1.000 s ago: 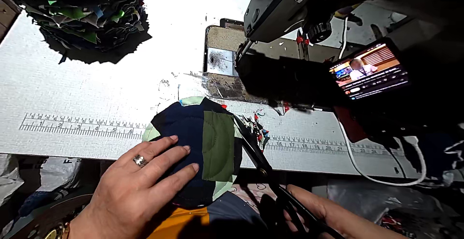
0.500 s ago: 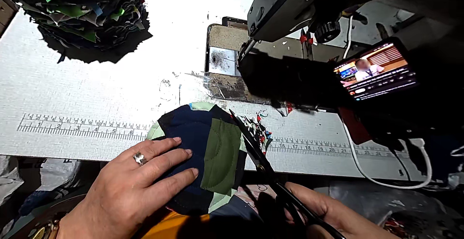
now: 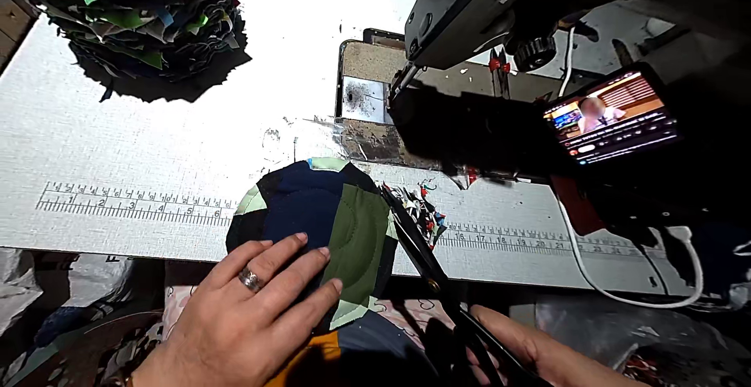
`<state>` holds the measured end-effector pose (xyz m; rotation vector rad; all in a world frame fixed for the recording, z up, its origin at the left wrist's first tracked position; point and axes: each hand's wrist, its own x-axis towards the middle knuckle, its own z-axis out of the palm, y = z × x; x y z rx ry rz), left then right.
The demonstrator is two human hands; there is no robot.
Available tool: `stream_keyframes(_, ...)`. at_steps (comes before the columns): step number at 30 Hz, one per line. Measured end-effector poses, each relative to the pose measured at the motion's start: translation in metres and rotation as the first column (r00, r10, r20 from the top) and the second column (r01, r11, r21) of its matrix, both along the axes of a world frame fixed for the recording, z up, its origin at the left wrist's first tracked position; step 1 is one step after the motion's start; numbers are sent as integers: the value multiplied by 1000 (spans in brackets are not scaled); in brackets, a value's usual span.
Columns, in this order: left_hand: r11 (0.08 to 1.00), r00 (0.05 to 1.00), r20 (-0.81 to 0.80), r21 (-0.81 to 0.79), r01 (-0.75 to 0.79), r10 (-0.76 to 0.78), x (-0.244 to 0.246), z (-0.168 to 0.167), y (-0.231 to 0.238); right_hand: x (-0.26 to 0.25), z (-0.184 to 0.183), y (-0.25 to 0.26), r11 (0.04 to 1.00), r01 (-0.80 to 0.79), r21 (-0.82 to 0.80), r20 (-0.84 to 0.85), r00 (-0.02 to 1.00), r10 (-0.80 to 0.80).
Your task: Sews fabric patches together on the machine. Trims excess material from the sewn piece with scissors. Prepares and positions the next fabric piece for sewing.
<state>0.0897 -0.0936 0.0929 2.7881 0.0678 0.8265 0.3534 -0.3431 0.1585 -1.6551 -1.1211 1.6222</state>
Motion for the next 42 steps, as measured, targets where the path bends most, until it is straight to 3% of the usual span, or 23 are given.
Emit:
stream_keyframes(8, 974, 982, 21, -123, 190, -188, -3, 2, 19, 6, -4, 4, 1000, -13, 4, -2, 1000, 13)
stream_keyframes(11, 970, 978, 20, -128, 207, -206, -3, 3, 19, 5, -4, 5, 1000, -10, 7, -12, 1000, 10)
stream_keyframes(20, 980, 984, -10, -92, 176, -177, -5, 5, 27, -10, 1, 2, 980, 198, 7, -29, 980, -197)
stream_keyframes(25, 997, 997, 8, -6, 74, -74, -4, 8, 19, 2, 0, -7, 998, 61, -12, -7, 998, -61)
stream_keyframes(29, 998, 999, 10, -33, 52, -51, -6, 5, 16, 8, 2, -9, 999, -24, -21, 26, 999, 24)
stream_keyframes(34, 980, 988, 41, -132, 151, -147, -5, 2, 21, 8, -2, 0, 1000, -15, -5, 11, 1000, 15)
stream_keyframes(42, 977, 987, 47, -142, 161, -155, -6, 0, 21, 4, -8, 1, 999, 30, 29, -46, 999, -28)
